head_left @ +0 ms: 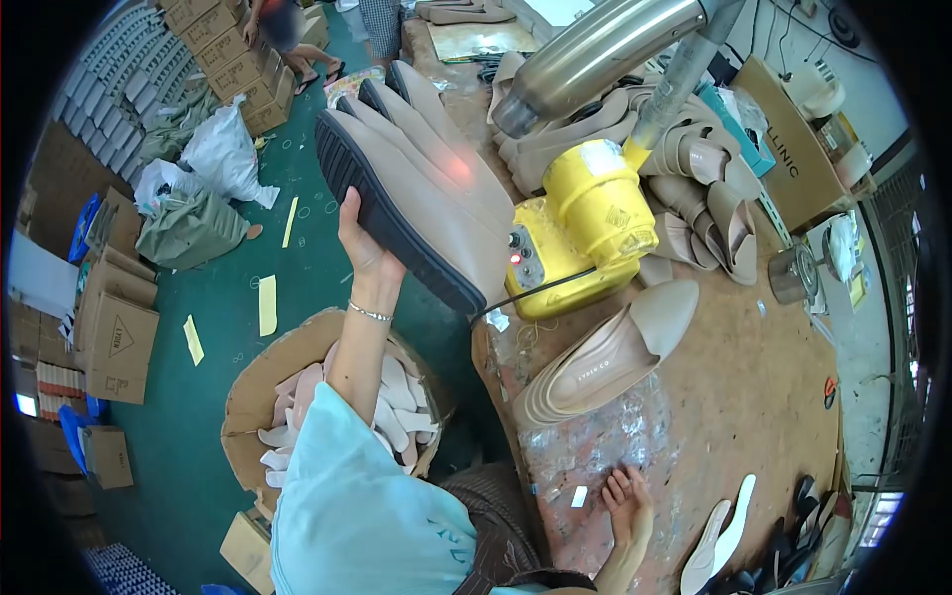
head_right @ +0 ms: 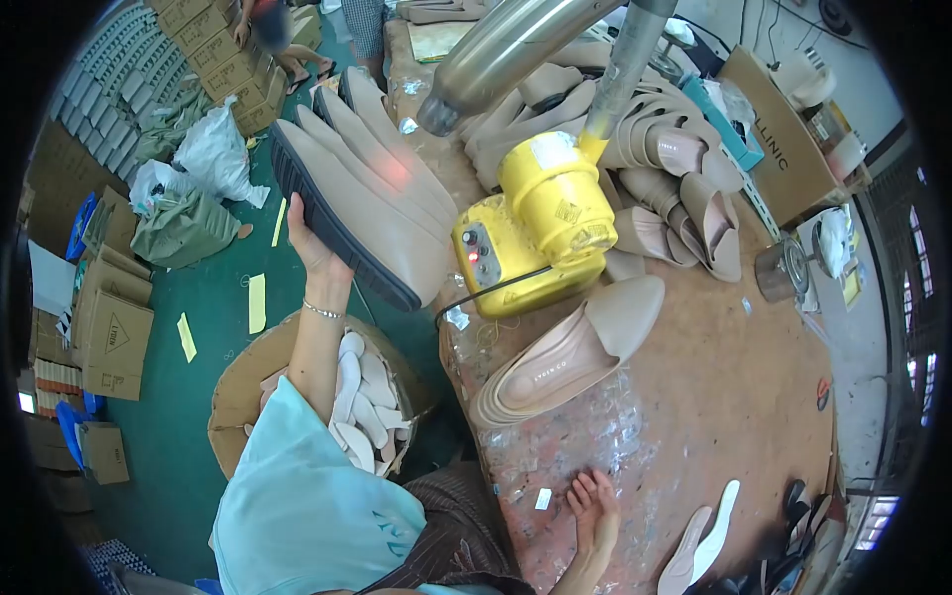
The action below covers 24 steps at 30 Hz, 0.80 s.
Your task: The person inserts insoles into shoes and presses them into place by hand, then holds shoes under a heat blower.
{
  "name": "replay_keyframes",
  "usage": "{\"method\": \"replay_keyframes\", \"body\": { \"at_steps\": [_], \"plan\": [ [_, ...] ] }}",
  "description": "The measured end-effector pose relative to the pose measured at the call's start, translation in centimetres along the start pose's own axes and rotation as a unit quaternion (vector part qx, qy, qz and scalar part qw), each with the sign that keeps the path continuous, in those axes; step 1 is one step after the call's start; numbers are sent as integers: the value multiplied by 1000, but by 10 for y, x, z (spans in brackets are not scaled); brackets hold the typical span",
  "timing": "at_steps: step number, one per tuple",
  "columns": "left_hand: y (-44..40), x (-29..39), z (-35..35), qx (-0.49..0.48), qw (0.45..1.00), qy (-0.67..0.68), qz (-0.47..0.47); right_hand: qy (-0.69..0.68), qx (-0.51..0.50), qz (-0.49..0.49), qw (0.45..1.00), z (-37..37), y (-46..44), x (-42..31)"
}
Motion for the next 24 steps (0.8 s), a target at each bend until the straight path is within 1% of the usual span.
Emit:
{"method": "replay_keyframes", "body": {
  "at_steps": [3, 6, 8, 9, 12, 13, 16, 17, 20, 21, 22, 24],
  "plan": [
    [-6, -2, 19, 23, 999, -12, 38, 9, 20, -9, 1000, 3, -1, 2],
    [-6, 0, 27, 19, 999, 7, 43, 10, 26, -12, 1000, 2, -2, 3],
    [1, 4, 31, 35, 998, -3, 55, 6, 28, -11, 1000, 1, -2, 3],
    [5, 7, 30, 44, 997, -9, 61, 2, 29, -11, 1000, 1, -2, 4],
    [12, 12, 16, 26, 998, 1, 52, 2, 30, -12, 999, -1, -4, 5],
    [19, 15, 16, 55, 997, -14, 61, 3, 30, -13, 999, -2, -4, 6],
    [25, 21, -3, 20, 998, 2, 61, 1, 24, -20, 999, -2, -4, 7],
    [30, 23, -9, 19, 998, -7, 64, 4, 24, -21, 999, -2, -4, 7],
    [42, 32, -22, 9, 997, 26, 69, 11, 21, -25, 999, -1, -4, 7],
    [54, 36, -13, 22, 996, 35, 85, 13, 19, -27, 999, -3, -5, 8],
    [62, 39, -18, -55, 993, 28, 98, 10, 20, -31, 999, -3, -4, 9],
    [89, 37, -3, -175, 983, 27, 55, 6, 30, -31, 999, 1, -2, 8]
  ]
}}
Point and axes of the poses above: each hand's wrist, its own y-axis away from the middle knuckle, its own z-axis out of the palm, x = y × z, the point moved 2 cm from there along -y, towards the middle knuckle, and after that the axes turned 13 degrees about x, right-handed, at the moved point
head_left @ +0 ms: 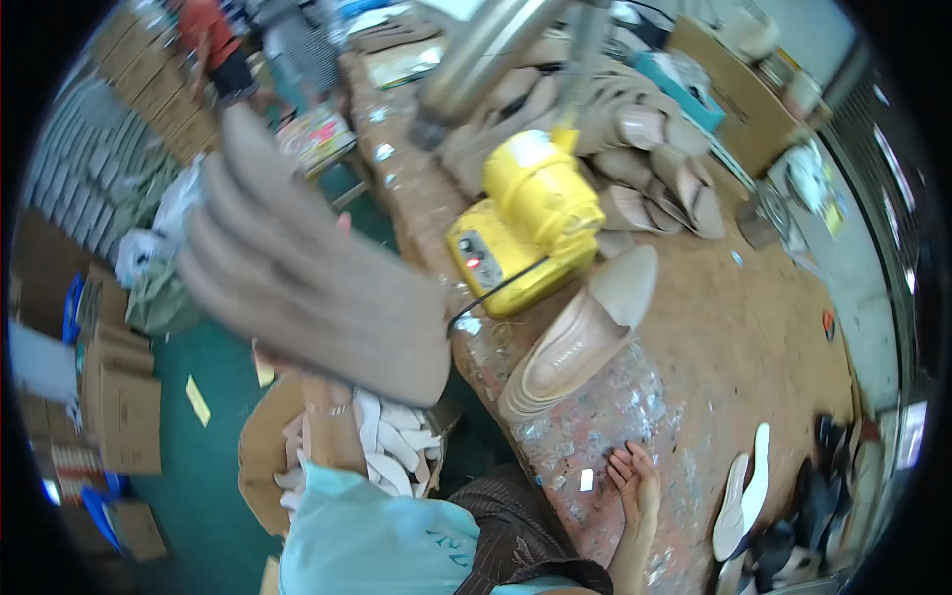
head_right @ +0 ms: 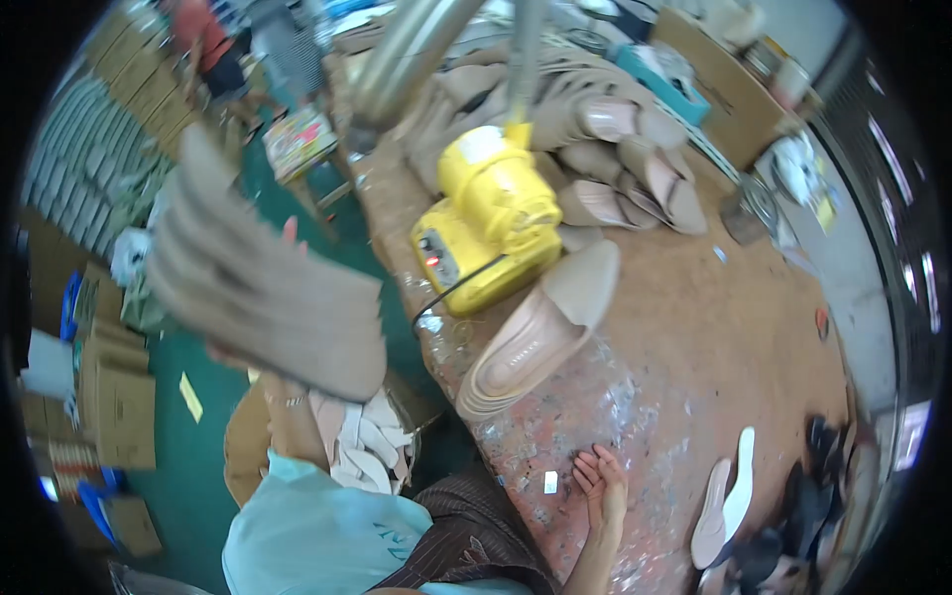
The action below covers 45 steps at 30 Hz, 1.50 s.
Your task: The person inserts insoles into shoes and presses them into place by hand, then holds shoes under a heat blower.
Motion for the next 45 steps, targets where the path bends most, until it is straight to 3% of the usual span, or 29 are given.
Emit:
{"method": "replay_keyframes", "body": {
  "at_steps": [3, 7, 10, 12, 14, 15, 16, 17, 20, 22, 23, 25, 26, 28, 30, 31, 34, 36, 39, 42, 43, 45],
  "plan": [
    [23, 1, 54, -136, 988, 6, -70, -1, 22, -2, 1000, 0, -1, 3],
    [39, -28, 126, -247, 961, -44, -112, 19, 32, 1, 999, 4, 0, 0],
    [30, -69, 197, -312, 939, -132, -63, 28, 36, -9, 999, 6, 1, -1],
    [15, -102, 254, -353, 910, -213, 42, 17, 27, -8, 999, 4, 2, 0],
    [-10, -141, 310, -366, 843, -323, 228, -6, 9, -8, 1000, -2, 0, 4],
    [-29, -164, 331, -362, 747, -398, 390, -25, -7, -8, 1000, -5, -2, 7],
    [-31, -174, 357, -285, 715, -525, 364, -42, -23, -9, 999, -8, -4, 10],
    [-48, -197, 375, -283, 700, -582, 301, -47, -28, -7, 998, -10, -6, 11],
    [-117, -281, 382, -244, 508, -719, 406, -51, -37, -4, 998, -8, -2, 7],
    [-180, -341, 335, -235, 508, -731, 391, -45, -43, -5, 998, -11, -4, 8],
    [-200, -365, 306, -268, 507, -764, 298, -40, -43, -4, 998, -10, -4, 7],
    [-185, -377, 266, -236, 373, -879, 178, -33, -45, 0, 998, -10, -5, 8],
    [-166, -376, 249, -241, 303, -884, 262, -30, -48, 4, 998, -12, -7, 9],
    [-118, -332, 244, -358, 431, -806, 191, 23, -39, 11, 999, -9, -9, 7],
    [-68, -281, 218, -416, 540, -679, 272, 84, -43, -9, 996, 1, -6, 4],
    [-41, -245, 211, -418, 569, -670, 229, 90, -61, -40, 993, 12, -6, 1],
    [9, -164, 155, -376, 648, -646, 146, 82, -106, -11, 991, 66, 12, -22],
    [28, -129, 105, -282, 707, -647, -46, 116, -111, -9, 987, 109, 31, -36],
    [52, -105, 40, -148, 747, -618, -195, 164, -113, -108, 974, 166, 19, -24],
    [82, -98, 6, -90, 748, -572, -325, 190, -39, -212, 958, 194, -12, 15],
    [88, -102, 0, -81, 756, -542, -358, 191, -9, -162, 968, 194, -5, 7],
    [99, -109, -15, -65, 767, -479, -423, 150, -70, -98, 981, 182, 23, -18]
  ]
}}
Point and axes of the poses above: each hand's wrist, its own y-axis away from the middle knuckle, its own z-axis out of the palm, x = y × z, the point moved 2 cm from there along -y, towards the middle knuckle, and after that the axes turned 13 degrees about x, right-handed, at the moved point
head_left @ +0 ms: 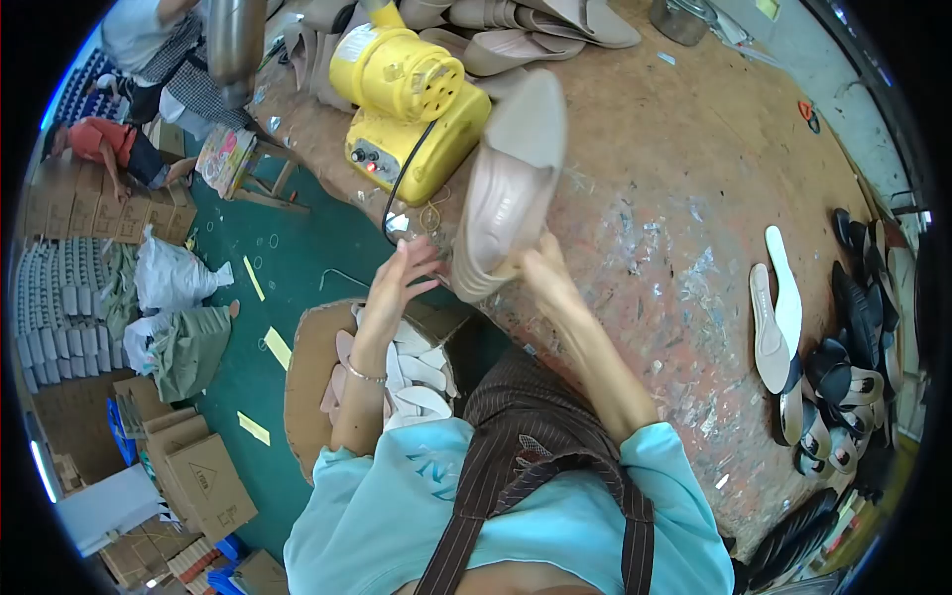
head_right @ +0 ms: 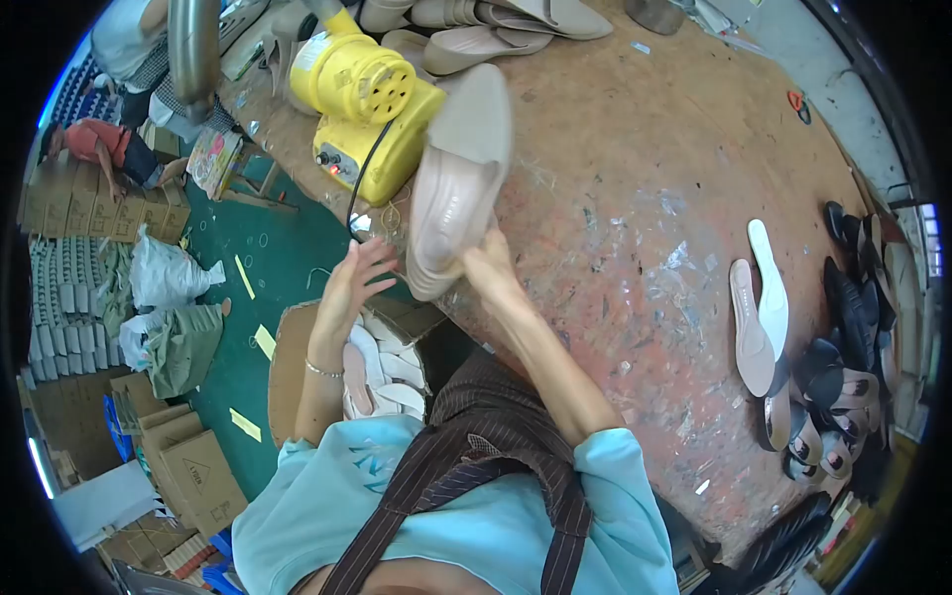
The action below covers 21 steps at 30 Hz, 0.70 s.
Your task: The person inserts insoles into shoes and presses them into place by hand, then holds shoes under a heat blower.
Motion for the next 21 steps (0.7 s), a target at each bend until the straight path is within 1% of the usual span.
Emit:
{"method": "replay_keyframes", "body": {
  "at_steps": [1, 2, 3, 4, 5, 6, 8, 11, 14, 15, 17, 18, 20, 21],
  "plan": [
    [-5, -11, 2, -30, 998, 52, -25, -25, -30, 23, 999, -10, 7, -7],
    [-10, -22, 4, -61, 991, 103, -50, -20, -1, 63, 998, -19, 9, 3],
    [-7, -23, 12, -92, 981, 154, -80, -1, -41, 86, 995, -23, 15, 2],
    [5, -20, 23, -108, 970, 199, -85, 19, -82, 115, 990, -28, 25, 1],
    [14, -26, 23, -118, 936, 292, -156, 5, -110, 132, 985, -27, 36, -3],
    [19, -32, 27, -119, 905, 361, -190, -7, -139, 149, 979, -25, 47, -8],
    [27, -39, 37, -76, 880, 443, -153, -100, -173, 157, 967, -5, 71, -24],
    [28, -45, 28, 33, 867, 495, -45, -98, -291, 209, 928, 13, 74, -34],
    [29, -34, -14, 178, 852, 488, 68, -136, -213, 330, 909, 26, 73, -27],
    [28, -27, -30, 215, 844, 481, 102, -183, -259, 313, 895, 29, 67, -17],
    [20, -6, -57, 244, 825, 485, 158, -276, -349, 275, 852, 22, 51, 7],
    [15, 8, -66, 242, 819, 488, 178, -202, -280, 222, 912, 16, 54, -2],
    [3, 35, -77, 214, 801, 516, 216, -124, -220, 122, 960, -9, 42, 6],
    [-2, 51, -82, 198, 791, 528, 237, -100, -184, 110, 972, -26, 33, 14]
  ]
}}
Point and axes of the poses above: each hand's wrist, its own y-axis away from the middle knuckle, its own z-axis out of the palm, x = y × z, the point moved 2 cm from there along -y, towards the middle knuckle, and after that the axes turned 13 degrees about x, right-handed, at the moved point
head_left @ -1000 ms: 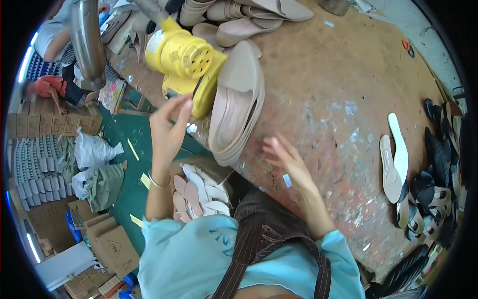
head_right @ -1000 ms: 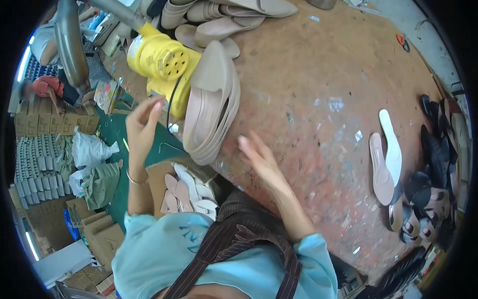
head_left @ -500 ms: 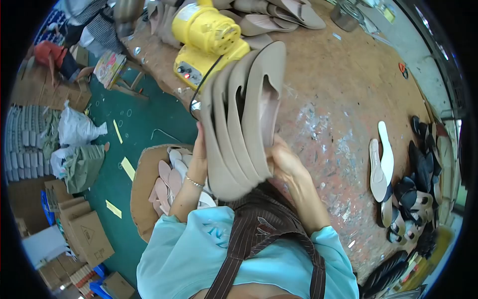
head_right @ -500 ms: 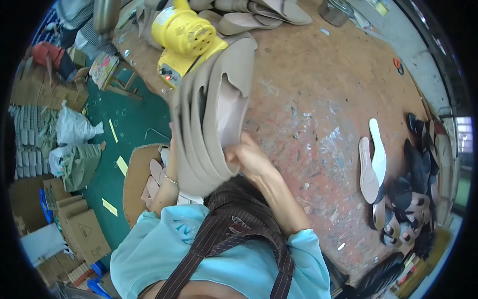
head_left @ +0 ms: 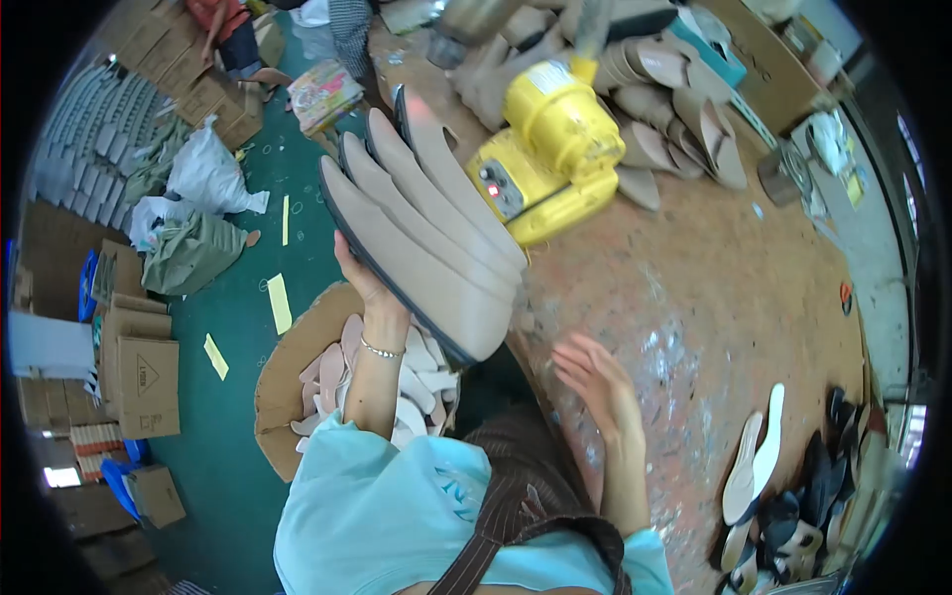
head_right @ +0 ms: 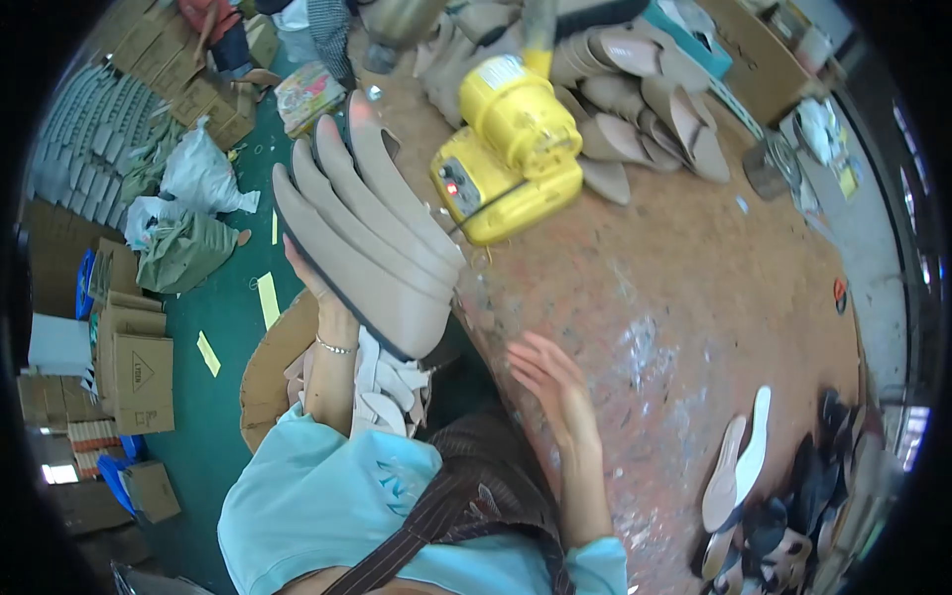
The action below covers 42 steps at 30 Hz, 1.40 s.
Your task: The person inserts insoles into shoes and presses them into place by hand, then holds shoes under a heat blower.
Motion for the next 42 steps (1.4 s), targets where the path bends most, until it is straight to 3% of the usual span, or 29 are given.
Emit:
{"method": "replay_keyframes", "body": {
  "at_steps": [1, 5, 8, 17, 24, 28, 42],
  "plan": [
    [-10, 6, 8, 49, 998, -21, 15, 22, 40, -13, 999, -21, -3, 3],
    [-59, 13, 24, 0, 999, 46, 6, 44, 168, -15, 985, -98, -6, 14],
    [-79, 15, 45, -29, 999, 35, 24, -93, 136, 27, 986, -135, -8, 23],
    [-107, 21, 82, -19, 994, 50, 97, -96, 160, 32, 982, -138, -13, 25],
    [-98, 31, 59, -14, 990, 89, 106, -103, 151, 23, 983, -137, -12, 26],
    [-81, 37, 50, 50, 982, 58, 174, -98, 153, 19, 983, -136, -11, 27],
    [-118, 46, 84, -9, 984, 75, 164, -94, 151, -9, 984, -132, -9, 30]
  ]
}}
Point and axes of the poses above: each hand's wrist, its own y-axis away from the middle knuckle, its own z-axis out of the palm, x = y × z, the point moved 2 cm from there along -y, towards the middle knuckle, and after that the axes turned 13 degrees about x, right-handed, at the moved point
